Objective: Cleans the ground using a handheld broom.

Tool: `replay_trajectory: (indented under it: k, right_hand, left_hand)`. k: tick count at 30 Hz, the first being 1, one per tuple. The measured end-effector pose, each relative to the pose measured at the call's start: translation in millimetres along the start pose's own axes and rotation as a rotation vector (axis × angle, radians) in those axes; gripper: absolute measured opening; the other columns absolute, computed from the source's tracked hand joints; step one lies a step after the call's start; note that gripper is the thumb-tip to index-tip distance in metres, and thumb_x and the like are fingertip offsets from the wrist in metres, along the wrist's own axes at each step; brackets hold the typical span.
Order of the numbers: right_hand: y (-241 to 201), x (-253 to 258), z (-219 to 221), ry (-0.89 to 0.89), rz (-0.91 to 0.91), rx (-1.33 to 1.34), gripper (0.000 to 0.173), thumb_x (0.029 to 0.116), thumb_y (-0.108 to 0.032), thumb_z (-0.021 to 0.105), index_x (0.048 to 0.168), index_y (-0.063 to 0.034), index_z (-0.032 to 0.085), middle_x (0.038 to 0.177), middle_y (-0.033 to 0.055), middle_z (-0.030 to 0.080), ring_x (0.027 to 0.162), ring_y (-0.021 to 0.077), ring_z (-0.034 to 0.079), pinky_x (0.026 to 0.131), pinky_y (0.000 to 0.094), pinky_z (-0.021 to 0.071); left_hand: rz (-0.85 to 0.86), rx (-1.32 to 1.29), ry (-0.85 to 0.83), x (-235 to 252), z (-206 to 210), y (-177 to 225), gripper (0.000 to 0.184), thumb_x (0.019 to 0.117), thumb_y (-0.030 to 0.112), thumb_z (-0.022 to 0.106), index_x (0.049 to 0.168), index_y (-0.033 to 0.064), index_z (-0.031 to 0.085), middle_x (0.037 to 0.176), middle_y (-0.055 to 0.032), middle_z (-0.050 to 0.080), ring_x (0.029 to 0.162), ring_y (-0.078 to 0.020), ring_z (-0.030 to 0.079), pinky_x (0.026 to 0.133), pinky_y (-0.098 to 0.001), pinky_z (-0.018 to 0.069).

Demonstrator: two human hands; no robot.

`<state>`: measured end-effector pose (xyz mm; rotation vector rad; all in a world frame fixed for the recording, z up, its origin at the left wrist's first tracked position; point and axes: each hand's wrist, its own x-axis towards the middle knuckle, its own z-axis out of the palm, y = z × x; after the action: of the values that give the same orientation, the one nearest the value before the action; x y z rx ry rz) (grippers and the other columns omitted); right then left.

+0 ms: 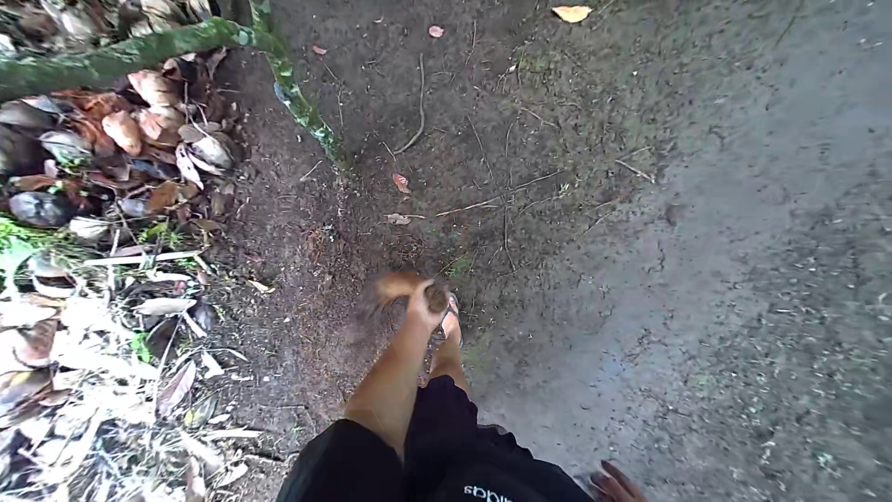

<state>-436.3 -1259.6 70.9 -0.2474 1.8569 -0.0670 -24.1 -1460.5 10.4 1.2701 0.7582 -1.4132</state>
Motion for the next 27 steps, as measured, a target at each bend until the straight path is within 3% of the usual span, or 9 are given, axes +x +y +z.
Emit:
replay_trajectory:
  k: [2,4,8,12,15,17,19,23,27]
  right_hand:
    - [-36,8,2,-0.005,-0.066,-0.006,0.053,0.108,-0.015,0.046,0.157,-0.0026,0.029,0.133,0.0261,0.054,0.102,0.0236,0.064,0.087,0.0392,0.0542]
    - [-65,13,5,-0.01,-0.09,0.0,0.055,0.1064,-0.014,0.049,0.157,-0.0049,0.03,0.131,0.0256,0.056,0.101,0.0252,0.065,0.086,0.0407,0.0552]
    - [-109,13,8,-0.026,-0.095,-0.008,0.056,0.1056,-0.013,0.051,0.157,-0.0052,0.031,0.13,0.0261,0.056,0.1,0.0255,0.065,0.085,0.0406,0.0553]
    - [-126,18,-1,-0.015,-0.036,-0.017,0.056,0.106,-0.012,0.051,0.157,-0.0043,0.03,0.132,0.0275,0.055,0.103,0.0286,0.065,0.087,0.0424,0.0542]
    - [-133,35,-11,0.008,-0.006,-0.001,0.054,0.1062,-0.012,0.052,0.156,-0.0032,0.032,0.133,0.0286,0.056,0.104,0.0306,0.065,0.088,0.0438,0.0541]
    - [-140,49,-16,0.003,-0.017,0.007,0.054,0.1051,-0.012,0.053,0.155,-0.0031,0.035,0.129,0.0273,0.059,0.101,0.0305,0.066,0.086,0.0446,0.0546]
    - [-153,58,-22,-0.005,-0.031,0.009,0.053,0.105,-0.013,0.055,0.154,-0.0031,0.038,0.127,0.026,0.062,0.099,0.0311,0.067,0.085,0.046,0.0548]
    - [-177,92,-42,-0.017,-0.045,0.013,0.054,0.1028,-0.015,0.058,0.153,-0.0055,0.041,0.125,0.0237,0.064,0.099,0.0322,0.068,0.086,0.0475,0.056]
    - [-202,138,-81,0.012,-0.039,0.014,0.056,0.0992,-0.017,0.061,0.151,-0.007,0.045,0.121,0.0216,0.067,0.095,0.0312,0.07,0.083,0.0481,0.0573]
  left_hand:
    - [-0.018,0.059,-0.166,17,60,11,0.018,0.103,0.02,0.049,0.113,0.005,0.051,0.086,-0.0125,0.061,0.068,-0.0207,0.064,0.061,-0.0322,0.0587]
    - [0.016,0.124,-0.278,29,75,21,0.023,0.1016,0.018,0.051,0.122,0.0088,0.049,0.09,-0.0118,0.061,0.071,-0.0212,0.065,0.063,-0.0333,0.0587]
    - [0.067,0.269,-0.324,-2,30,28,0.07,0.099,0.009,0.051,0.159,0.0268,0.019,0.104,-0.0157,0.062,0.074,-0.0241,0.066,0.06,-0.0366,0.0577]
    - [0.142,0.317,-0.167,-64,3,13,0.088,0.0976,0.005,0.057,0.162,0.0332,0.005,0.105,-0.0195,0.062,0.074,-0.029,0.067,0.059,-0.0424,0.0587]
    - [0.176,0.256,-0.048,-52,13,4,0.073,0.1006,0.011,0.057,0.159,0.0254,0.015,0.095,-0.0175,0.062,0.07,-0.0282,0.067,0.057,-0.0427,0.0587]
    - [0.15,0.155,0.012,-28,42,14,0.036,0.1006,0.017,0.053,0.134,0.0135,0.042,0.087,-0.0136,0.063,0.067,-0.0236,0.066,0.057,-0.0387,0.058]
    - [0.12,0.002,-0.004,-6,94,34,0.018,0.0994,0.02,0.055,0.113,0.0101,0.05,0.089,-0.0106,0.063,0.072,-0.0209,0.067,0.061,-0.0363,0.0609]
    - [0.187,0.046,-0.217,44,195,73,0.02,0.1003,0.025,0.055,0.117,0.0133,0.051,0.103,-0.0099,0.065,0.086,-0.0204,0.071,0.068,-0.0351,0.0632]
    - [0.23,0.275,-0.394,73,232,81,0.017,0.104,0.027,0.048,0.118,0.0176,0.053,0.099,-0.0054,0.069,0.082,-0.0166,0.073,0.065,-0.0316,0.0635]
